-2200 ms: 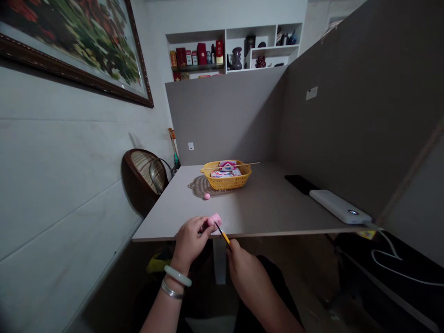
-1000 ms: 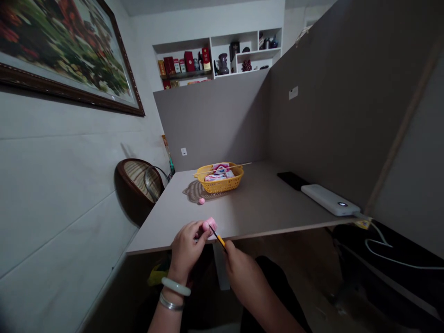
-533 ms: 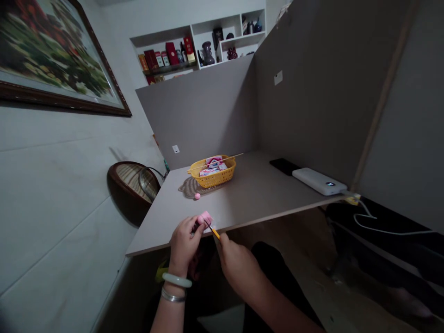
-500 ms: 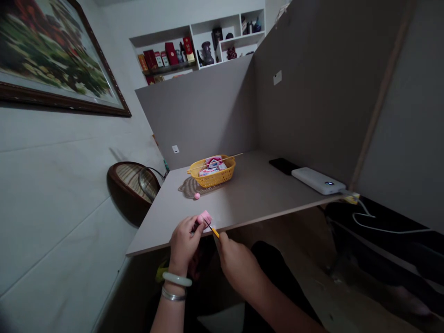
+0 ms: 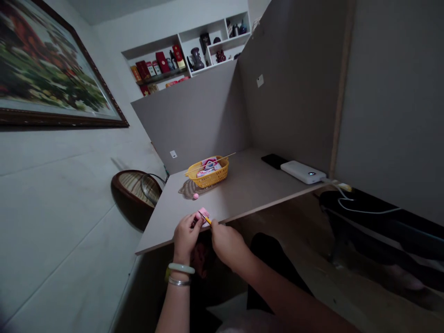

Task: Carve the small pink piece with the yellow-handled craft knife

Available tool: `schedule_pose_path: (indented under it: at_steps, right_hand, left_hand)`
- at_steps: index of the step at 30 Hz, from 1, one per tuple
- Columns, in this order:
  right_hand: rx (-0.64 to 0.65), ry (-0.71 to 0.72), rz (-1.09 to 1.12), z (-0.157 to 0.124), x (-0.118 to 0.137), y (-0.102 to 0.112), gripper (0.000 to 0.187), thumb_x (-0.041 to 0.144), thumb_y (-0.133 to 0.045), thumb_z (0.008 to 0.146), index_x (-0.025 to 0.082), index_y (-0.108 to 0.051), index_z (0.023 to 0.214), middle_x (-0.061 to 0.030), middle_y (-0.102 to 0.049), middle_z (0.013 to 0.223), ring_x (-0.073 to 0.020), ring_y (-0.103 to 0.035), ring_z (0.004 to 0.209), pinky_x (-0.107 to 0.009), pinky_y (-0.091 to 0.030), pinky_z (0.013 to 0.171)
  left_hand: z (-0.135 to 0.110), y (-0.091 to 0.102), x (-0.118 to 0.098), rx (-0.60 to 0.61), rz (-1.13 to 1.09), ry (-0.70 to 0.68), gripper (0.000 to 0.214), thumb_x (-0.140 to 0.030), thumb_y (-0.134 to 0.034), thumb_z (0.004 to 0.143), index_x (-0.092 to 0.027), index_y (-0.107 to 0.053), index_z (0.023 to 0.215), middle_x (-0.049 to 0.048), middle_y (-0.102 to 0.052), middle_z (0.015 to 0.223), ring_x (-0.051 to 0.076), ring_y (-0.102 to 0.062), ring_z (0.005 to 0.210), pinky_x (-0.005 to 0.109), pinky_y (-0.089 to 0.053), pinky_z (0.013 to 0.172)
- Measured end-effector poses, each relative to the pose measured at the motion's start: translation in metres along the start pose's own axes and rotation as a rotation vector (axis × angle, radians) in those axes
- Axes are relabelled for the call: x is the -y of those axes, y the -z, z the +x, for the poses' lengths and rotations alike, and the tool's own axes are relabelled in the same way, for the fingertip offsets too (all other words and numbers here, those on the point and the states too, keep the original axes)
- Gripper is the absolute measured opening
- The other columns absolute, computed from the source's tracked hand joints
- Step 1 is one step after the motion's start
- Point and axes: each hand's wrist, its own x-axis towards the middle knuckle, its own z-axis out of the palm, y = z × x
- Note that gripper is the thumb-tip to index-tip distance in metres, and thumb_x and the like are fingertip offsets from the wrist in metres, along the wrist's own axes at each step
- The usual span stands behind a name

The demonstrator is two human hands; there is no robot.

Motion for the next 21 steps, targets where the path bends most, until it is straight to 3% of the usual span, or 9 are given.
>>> schedule_pose_path:
  at_steps: [7, 13, 21]
  right_hand:
    - [0.009, -0.009, 0.017, -0.005, -0.002, 0.003, 0.021, 0.021, -0.030, 0.097, 0.018, -0.050, 0.103, -0.0077, -0.070, 0.086, -0.0215, -0.068, 0.077, -0.025, -0.033, 0.055]
    - [0.014, -0.004, 0.023, 0.006, 0.006, 0.013, 0.018, 0.016, -0.034, 0.094, 0.019, -0.050, 0.102, -0.0093, -0.069, 0.092, -0.0187, -0.068, 0.080, -0.023, -0.034, 0.058]
    - [0.054, -0.009, 0.036, -0.002, -0.008, 0.010, 0.021, 0.023, -0.029, 0.098, 0.021, -0.050, 0.095, -0.0045, -0.069, 0.082, -0.0167, -0.067, 0.069, -0.026, -0.023, 0.050]
  left_hand:
    - [0.000, -0.002, 0.003, 0.023, -0.026, 0.009, 0.020, -0.037, -0.050, 0.090, -0.022, -0.064, 0.093, 0.0025, -0.064, 0.086, 0.016, -0.058, 0.082, 0.025, -0.042, 0.073]
    - [0.000, -0.002, 0.003, 0.011, -0.013, 0.010, 0.022, -0.036, -0.047, 0.091, -0.021, -0.063, 0.088, 0.0025, -0.063, 0.083, 0.016, -0.058, 0.080, 0.025, -0.041, 0.072]
    - [0.000, -0.001, 0.001, 0.037, -0.025, 0.010, 0.020, -0.036, -0.047, 0.092, -0.024, -0.062, 0.092, 0.0010, -0.062, 0.081, 0.016, -0.056, 0.079, 0.025, -0.041, 0.070]
